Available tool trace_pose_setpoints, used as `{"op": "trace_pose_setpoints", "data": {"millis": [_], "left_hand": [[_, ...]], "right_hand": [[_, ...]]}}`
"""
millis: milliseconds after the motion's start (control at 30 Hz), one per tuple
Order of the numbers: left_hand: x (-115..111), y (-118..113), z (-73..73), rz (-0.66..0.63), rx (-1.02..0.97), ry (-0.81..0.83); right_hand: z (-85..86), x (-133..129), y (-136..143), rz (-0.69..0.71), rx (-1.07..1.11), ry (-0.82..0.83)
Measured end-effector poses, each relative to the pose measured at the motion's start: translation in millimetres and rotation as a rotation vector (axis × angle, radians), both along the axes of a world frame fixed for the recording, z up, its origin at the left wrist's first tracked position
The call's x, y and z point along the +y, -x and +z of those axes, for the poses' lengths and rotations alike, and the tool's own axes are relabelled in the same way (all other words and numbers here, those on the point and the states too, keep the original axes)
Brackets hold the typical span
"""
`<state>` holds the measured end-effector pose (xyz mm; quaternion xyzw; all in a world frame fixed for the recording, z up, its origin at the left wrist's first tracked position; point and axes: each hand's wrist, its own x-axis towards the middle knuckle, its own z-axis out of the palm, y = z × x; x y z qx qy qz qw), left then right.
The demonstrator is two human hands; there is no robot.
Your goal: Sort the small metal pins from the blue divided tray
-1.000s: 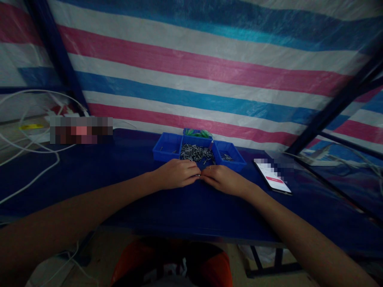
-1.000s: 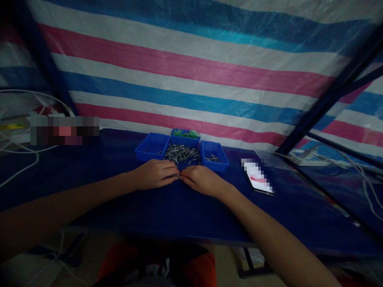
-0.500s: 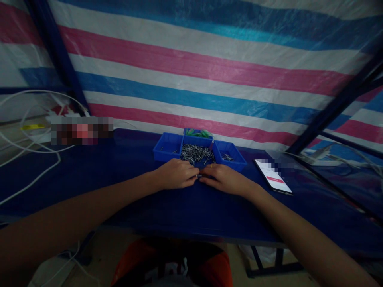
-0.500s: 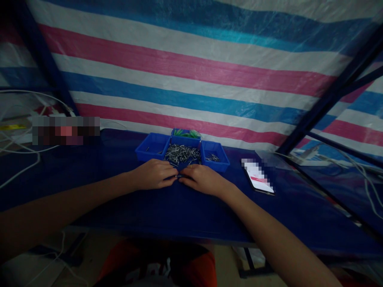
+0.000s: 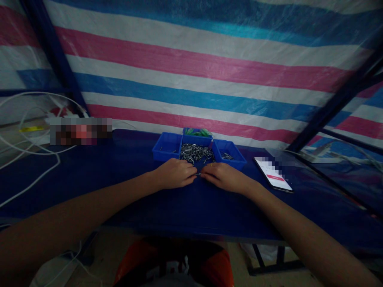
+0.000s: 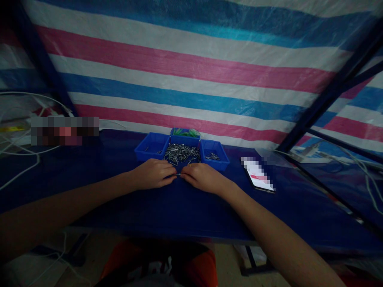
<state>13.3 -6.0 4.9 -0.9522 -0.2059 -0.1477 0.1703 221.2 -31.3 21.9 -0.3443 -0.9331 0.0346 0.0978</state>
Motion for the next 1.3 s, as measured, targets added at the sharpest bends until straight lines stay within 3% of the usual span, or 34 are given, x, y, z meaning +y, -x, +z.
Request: {"op": "trace_pose_setpoints", "data": {"millis": [500,900,1300], "left_hand": [[0.4,-0.9,1.1,0.129,-0.030,0.037],[-0.1,0.8,1.7,0.040,-0.035,0.010],[0.6,1.0,1.9,0.091,-0.039,0.001]], "right_hand": [[2.2,2.3,-4.5,-0.034,-0.013,0.034],[-0.6,3.6,-5.5,-0.068,-0.004,-0.041],[-0.3,2.9,-5.2,-0.081,-0.009,0.000]]}}
